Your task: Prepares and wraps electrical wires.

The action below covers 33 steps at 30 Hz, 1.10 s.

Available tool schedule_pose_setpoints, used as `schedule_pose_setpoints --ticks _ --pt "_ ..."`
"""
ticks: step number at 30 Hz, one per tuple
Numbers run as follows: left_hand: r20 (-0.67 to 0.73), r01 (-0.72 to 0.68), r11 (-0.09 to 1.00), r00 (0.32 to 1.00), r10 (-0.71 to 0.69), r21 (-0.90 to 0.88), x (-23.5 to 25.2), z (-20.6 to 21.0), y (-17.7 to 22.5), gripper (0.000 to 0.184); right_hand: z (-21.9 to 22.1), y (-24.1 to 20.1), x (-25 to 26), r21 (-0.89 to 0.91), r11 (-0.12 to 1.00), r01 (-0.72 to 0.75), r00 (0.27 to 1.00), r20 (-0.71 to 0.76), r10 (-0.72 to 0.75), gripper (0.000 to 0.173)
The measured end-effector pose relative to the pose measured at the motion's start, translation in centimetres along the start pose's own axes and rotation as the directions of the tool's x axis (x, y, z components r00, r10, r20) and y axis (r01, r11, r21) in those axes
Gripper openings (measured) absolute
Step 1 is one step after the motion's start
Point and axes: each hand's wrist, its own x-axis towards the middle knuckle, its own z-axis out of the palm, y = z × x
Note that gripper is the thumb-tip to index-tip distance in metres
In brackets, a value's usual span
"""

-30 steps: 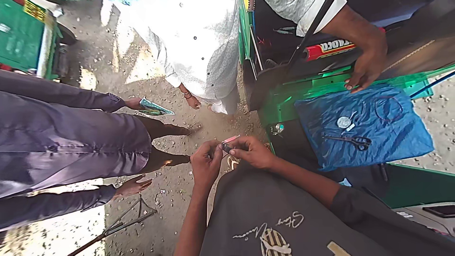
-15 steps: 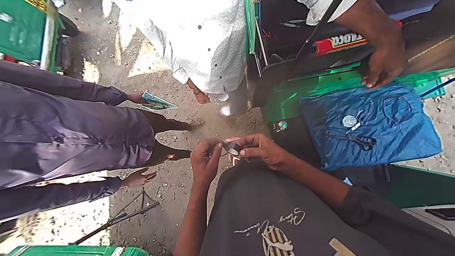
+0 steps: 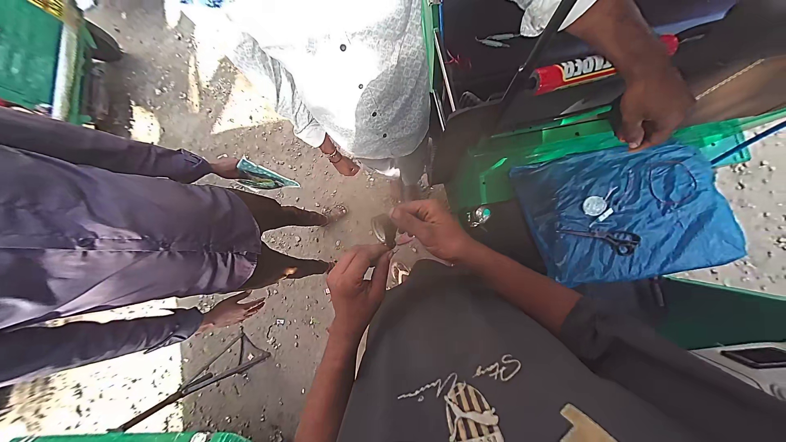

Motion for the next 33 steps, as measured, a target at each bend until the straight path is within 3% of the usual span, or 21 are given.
schedule_pose_setpoints --ticks 3,5,11,14,16,20,24,27,33 --pt "-0.056 0.034 0.999 0.998 -0.034 0.008 0.0 0.0 0.0 0.010 -0.6 0.9 -0.5 0.053 0.998 -0.015 0.985 0.172 0.006 0.025" --pt "-0.073 0.049 0.999 0.996 -0.048 0.013 0.1 0.0 -0.1 0.010 -1.0 1.8 -0.7 0.022 1.000 -0.017 0.972 0.235 0.011 0.034" --pt "-0.095 0.093 0.995 0.992 -0.088 0.043 0.5 0.4 -0.5 0.008 -0.5 2.3 -0.6 0.217 0.968 -0.129 0.983 0.157 0.096 0.024" --pt "-0.017 0.098 0.995 0.995 -0.098 -0.030 0.8 0.3 -1.1 0.014 -0.4 2.0 -0.8 0.055 0.996 -0.076 0.993 0.092 0.071 0.024" --pt "0.049 0.092 0.990 0.995 -0.088 -0.102 1.0 0.5 -1.3 0.014 -0.3 1.5 -1.0 -0.166 0.986 -0.002 0.999 0.051 0.010 0.019" --pt "0.149 0.119 0.974 0.985 -0.091 -0.192 1.3 1.1 -1.6 0.013 -0.3 1.6 -1.0 -0.550 0.826 0.123 0.992 0.034 -0.125 0.015" --pt "0.103 0.194 0.955 0.979 -0.174 -0.226 1.5 1.7 -1.1 0.018 -0.8 0.0 -0.4 -0.705 0.709 0.022 0.996 0.074 0.043 0.006" --pt "0.061 0.236 0.927 0.972 -0.228 -0.293 1.4 2.4 -0.5 0.015 -0.9 -2.6 0.2 -0.823 0.564 -0.065 0.974 0.070 0.215 0.009" --pt "0.019 0.163 0.974 0.987 -0.162 -0.155 1.8 3.3 0.0 0.012 -0.4 -5.4 1.3 -0.936 0.335 -0.108 0.922 0.031 0.386 0.013"
